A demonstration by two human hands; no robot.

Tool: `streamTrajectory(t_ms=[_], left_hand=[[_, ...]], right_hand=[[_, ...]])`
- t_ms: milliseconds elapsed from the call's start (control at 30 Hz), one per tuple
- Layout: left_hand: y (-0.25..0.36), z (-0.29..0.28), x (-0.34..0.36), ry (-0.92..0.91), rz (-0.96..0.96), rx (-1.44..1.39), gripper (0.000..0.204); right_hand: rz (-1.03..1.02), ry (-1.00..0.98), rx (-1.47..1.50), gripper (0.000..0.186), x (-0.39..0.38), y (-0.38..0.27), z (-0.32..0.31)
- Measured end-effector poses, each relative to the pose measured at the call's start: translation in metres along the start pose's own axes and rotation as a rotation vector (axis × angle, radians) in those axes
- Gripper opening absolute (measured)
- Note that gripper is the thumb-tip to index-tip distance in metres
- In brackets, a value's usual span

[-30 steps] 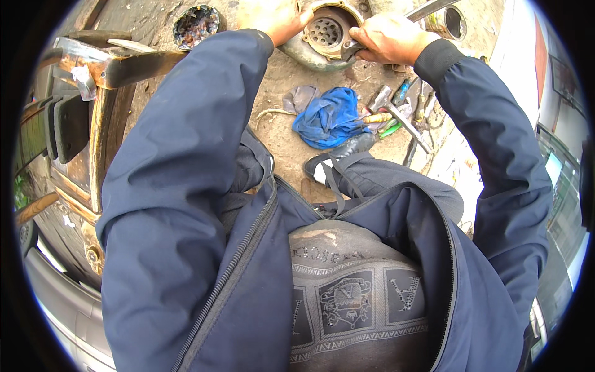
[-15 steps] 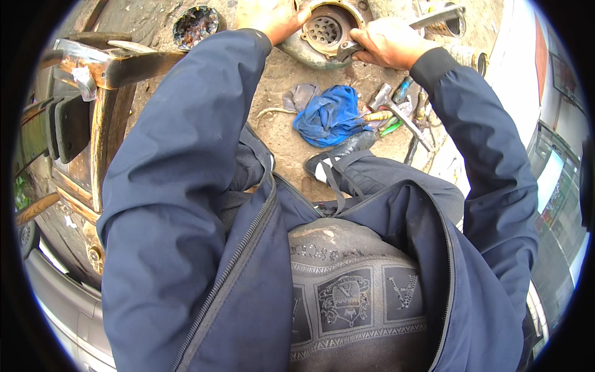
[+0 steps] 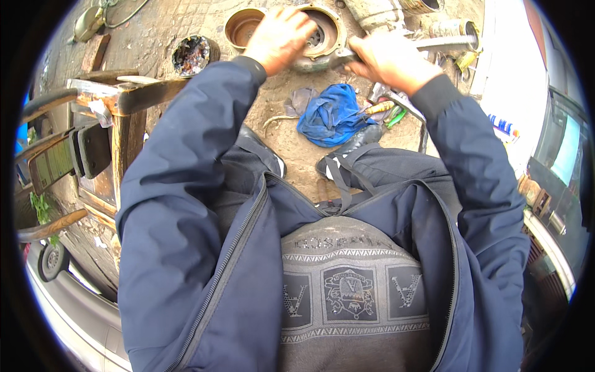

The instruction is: The person sits on the ground and uses a wrench to tighten bolts on a circular metal part. They repeatedly adjust the wrench and reposition the part while working.

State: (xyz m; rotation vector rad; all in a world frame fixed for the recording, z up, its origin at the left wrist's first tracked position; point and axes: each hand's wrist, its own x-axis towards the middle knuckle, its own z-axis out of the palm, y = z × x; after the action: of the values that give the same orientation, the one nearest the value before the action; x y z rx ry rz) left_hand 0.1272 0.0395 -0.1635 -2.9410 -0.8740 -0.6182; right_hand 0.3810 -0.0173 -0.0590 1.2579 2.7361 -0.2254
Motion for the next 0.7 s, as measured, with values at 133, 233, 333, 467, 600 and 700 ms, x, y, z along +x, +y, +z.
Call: streamTrajectory(t_ms=[133, 233, 333, 467, 600, 700], left_hand=[[0.038, 0.036, 0.000, -0.365, -0.178, -0.238, 0.038], [0.040, 0.056, -0.003, -0.269, -0.179, -0.278, 0.026], [0.035, 0.061, -0.012, -0.143, -0.283, -0.365, 0.021], [0.029, 0.054, -0.025, -0.041, -0.639, -0.488, 0.024], [0.032, 0.047, -0.032, -0.058, -0.788, -0.690, 0.021], [0.041, 0.045, -0.029, -0.081, -0.822, -0.752, 0.021]], right_hand=[[0.301, -0.158, 0.250, 0.040, -0.068, -0.040, 0.020], [0.393, -0.183, 0.383, 0.040, -0.109, -0.071, 0.041], [0.431, -0.276, 0.480, 0.038, -0.128, -0.090, 0.058], [0.304, -0.130, 0.474, 0.035, -0.126, -0.092, 0.068], [0.256, -0.018, 0.525, 0.035, -0.116, -0.084, 0.068], [0.291, -0.047, 0.536, 0.034, -0.114, -0.081, 0.068]])
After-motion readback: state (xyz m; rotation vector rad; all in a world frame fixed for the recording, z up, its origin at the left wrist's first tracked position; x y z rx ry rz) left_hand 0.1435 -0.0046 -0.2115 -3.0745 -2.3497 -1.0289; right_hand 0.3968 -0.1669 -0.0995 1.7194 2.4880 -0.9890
